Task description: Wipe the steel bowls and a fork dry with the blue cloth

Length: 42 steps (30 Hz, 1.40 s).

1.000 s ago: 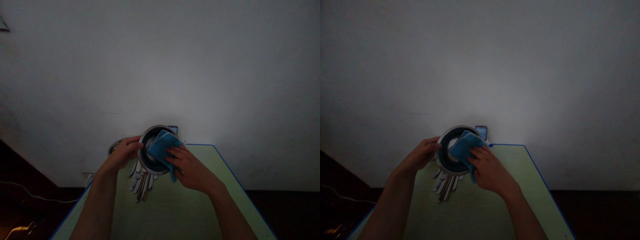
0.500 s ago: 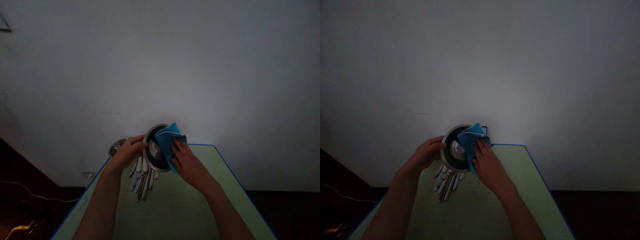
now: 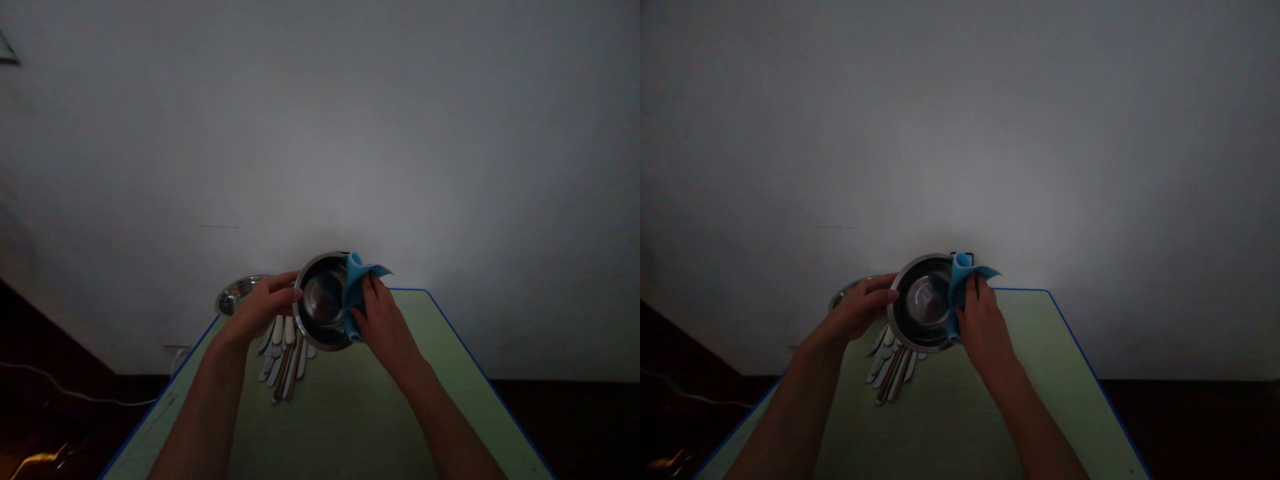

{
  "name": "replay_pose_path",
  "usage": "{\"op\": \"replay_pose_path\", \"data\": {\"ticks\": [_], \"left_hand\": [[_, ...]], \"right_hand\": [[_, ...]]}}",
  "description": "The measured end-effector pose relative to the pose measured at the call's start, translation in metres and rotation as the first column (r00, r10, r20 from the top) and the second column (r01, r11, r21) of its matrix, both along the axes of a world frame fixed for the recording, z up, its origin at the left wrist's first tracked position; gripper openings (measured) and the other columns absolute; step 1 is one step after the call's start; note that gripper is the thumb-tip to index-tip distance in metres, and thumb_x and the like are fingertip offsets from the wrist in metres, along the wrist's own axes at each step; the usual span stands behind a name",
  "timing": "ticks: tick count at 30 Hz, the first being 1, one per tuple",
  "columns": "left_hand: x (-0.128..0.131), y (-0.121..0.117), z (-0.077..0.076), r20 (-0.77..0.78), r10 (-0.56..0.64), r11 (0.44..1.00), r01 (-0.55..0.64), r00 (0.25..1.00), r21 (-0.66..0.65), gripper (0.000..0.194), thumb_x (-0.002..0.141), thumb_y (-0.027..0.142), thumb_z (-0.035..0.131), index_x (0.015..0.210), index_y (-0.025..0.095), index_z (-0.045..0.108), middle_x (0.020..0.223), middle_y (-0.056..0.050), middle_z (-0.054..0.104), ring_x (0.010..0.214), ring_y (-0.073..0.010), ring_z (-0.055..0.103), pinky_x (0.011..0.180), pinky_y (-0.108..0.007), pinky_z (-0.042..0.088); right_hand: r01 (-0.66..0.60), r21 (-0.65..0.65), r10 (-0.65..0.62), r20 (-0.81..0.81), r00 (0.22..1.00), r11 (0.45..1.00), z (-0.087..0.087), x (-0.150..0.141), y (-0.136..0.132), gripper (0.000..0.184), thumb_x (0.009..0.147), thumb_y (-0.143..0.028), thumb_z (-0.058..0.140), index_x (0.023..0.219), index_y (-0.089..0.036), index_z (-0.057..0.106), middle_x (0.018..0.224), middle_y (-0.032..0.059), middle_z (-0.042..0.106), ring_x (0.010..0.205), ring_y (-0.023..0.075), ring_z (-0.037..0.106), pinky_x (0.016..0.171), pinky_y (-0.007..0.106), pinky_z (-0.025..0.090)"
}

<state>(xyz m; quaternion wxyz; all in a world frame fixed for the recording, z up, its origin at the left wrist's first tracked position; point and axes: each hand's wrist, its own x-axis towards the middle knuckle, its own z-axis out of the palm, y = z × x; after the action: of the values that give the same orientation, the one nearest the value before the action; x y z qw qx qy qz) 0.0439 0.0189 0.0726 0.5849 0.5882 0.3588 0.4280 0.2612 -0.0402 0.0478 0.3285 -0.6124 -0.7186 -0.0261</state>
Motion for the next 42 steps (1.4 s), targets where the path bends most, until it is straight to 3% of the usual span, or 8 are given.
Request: {"op": "replay_pose_path", "data": {"ticks": [8, 16, 26, 33, 42], "left_hand": [[-0.001, 0.000, -0.002, -0.049, -0.033, 0.999, 0.035, 0.998, 0.031, 0.058, 0.065, 0.029, 0.069, 0.120, 0.014, 0.061, 0.091, -0.009, 0.073, 0.074, -0.0221, 0.066, 0.065, -0.031, 0.050], [-0.003, 0.000, -0.003, -0.094, -0.082, 0.994, 0.089, 0.992, 0.071, 0.054, 0.068, 0.029, 0.068, 0.120, 0.016, 0.061, 0.086, -0.006, 0.072, 0.075, -0.0207, 0.064, 0.065, -0.029, 0.049], [-0.003, 0.002, -0.004, -0.122, -0.186, 0.978, 0.196, 0.975, 0.072, 0.053, 0.071, 0.028, 0.067, 0.123, 0.019, 0.059, 0.096, -0.006, 0.071, 0.081, -0.0211, 0.063, 0.069, -0.030, 0.048], [-0.001, -0.002, -0.001, -0.171, -0.210, 0.968, 0.229, 0.963, 0.105, 0.047, 0.073, 0.029, 0.065, 0.119, 0.018, 0.063, 0.087, -0.004, 0.070, 0.070, -0.0170, 0.061, 0.061, -0.026, 0.045], [0.001, -0.004, 0.006, -0.173, -0.295, 0.950, 0.308, 0.940, 0.052, 0.044, 0.074, 0.030, 0.062, 0.117, 0.018, 0.064, 0.083, -0.005, 0.071, 0.068, -0.0179, 0.062, 0.065, -0.030, 0.048]], "right_hand": [[0.083, 0.044, -0.079, -0.088, 0.993, 0.996, -0.004, 0.000, 0.009, 0.056, 0.080, -0.019, 0.054, 0.132, -0.013, 0.035, 0.122, 0.0168, 0.048, 0.112, 0.0308, 0.051, 0.095, 0.047, 0.045], [0.137, -0.001, -0.136, -0.095, 0.986, 0.991, 0.001, -0.003, 0.009, 0.034, 0.083, -0.019, 0.051, 0.115, -0.014, 0.041, 0.104, 0.0125, 0.051, 0.095, 0.0273, 0.057, 0.079, 0.039, 0.050], [0.121, -0.021, -0.123, -0.124, 0.985, 0.992, 0.001, -0.001, 0.013, 0.031, 0.084, -0.022, 0.052, 0.112, -0.012, 0.041, 0.104, 0.0131, 0.054, 0.097, 0.0270, 0.057, 0.077, 0.037, 0.047], [0.075, -0.002, -0.075, -0.092, 0.993, 0.997, 0.003, 0.004, 0.014, 0.030, 0.087, -0.024, 0.049, 0.114, -0.013, 0.041, 0.105, 0.0126, 0.056, 0.097, 0.0263, 0.057, 0.078, 0.036, 0.046], [0.025, -0.011, -0.025, 0.021, 0.999, 1.000, 0.009, 0.006, 0.012, 0.017, 0.090, -0.025, 0.046, 0.104, -0.017, 0.042, 0.098, 0.0092, 0.056, 0.090, 0.0242, 0.058, 0.073, 0.033, 0.045]]}}
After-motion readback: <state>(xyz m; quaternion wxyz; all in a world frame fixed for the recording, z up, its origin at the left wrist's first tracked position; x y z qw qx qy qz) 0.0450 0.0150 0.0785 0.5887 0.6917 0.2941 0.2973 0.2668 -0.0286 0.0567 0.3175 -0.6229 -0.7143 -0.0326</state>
